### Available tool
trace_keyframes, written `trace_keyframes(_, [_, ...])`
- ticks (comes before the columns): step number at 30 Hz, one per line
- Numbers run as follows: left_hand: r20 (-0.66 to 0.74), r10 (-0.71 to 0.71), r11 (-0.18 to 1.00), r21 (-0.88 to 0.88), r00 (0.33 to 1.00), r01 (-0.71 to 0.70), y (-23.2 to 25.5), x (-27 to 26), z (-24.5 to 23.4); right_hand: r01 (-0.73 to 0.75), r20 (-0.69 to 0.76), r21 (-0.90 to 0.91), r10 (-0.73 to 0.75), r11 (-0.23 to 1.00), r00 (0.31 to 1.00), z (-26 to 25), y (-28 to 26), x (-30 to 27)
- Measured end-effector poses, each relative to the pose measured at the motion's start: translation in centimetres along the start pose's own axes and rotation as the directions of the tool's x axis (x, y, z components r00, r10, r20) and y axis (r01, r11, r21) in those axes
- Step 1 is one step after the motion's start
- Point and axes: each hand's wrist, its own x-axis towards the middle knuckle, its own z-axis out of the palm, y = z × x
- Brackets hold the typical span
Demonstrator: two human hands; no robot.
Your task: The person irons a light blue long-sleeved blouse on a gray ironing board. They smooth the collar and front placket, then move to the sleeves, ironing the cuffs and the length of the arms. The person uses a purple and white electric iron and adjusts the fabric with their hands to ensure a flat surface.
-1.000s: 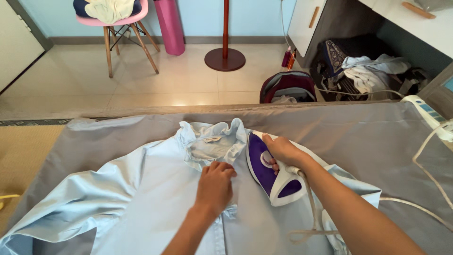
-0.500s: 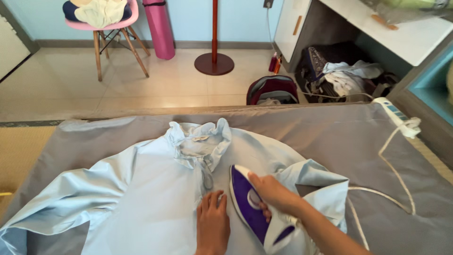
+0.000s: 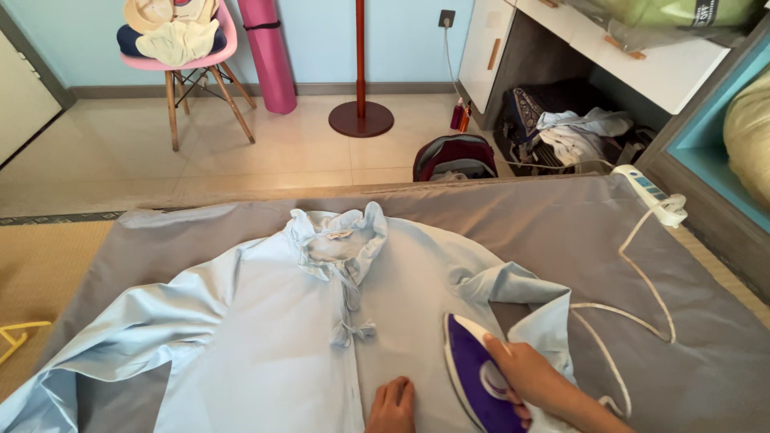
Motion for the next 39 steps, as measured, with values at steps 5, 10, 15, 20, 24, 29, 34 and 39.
trace_keyframes(5, [0.128,-0.052,0.998,-0.017,0.99,0.054,0.6,-0.9,-0.1,-0.008,0.022,0.003,0.008,1.0,1.0,-0.9,0.6,-0.6])
trace_keyframes(10, [0.143,-0.062,0.992,-0.1,0.988,0.076,-0.4,-0.2,-1.8,0.028,0.143,0.066,-0.037,0.997,0.989,-1.3,0.5,-0.3])
trace_keyframes(15, [0.123,-0.158,0.972,-0.153,0.98,0.176,0.5,0.9,-7.1,-0.003,0.264,0.037,-0.007,0.999,0.965,0.7,-2.4,-1.5])
trace_keyframes(20, [0.1,-0.222,0.963,-0.133,0.97,0.234,-0.1,2.0,-9.2,0.06,0.244,0.014,-0.062,0.998,0.968,4.7,-3.6,-1.6])
trace_keyframes(24, [0.126,-0.184,0.968,-0.147,0.975,0.202,-0.7,1.4,-7.5,0.075,0.186,-0.09,-0.058,0.993,0.981,5.6,-4.2,-1.9])
trace_keyframes(29, [0.076,-0.164,0.972,-0.158,0.983,0.174,-0.4,2.4,-8.2,0.143,0.109,-0.215,-0.121,0.966,0.987,4.7,-2.4,-1.3])
trace_keyframes(34, [0.086,-0.262,0.948,-0.162,0.961,0.273,3.4,9.1,-15.1,0.129,0.248,0.072,-0.143,0.989,0.958,2.2,2.1,1.6])
trace_keyframes(39, [0.064,-0.096,0.971,-0.212,0.993,0.108,5.5,16.8,-18.6,0.256,-0.152,0.147,-0.234,0.956,0.96,-2.5,8.4,6.2])
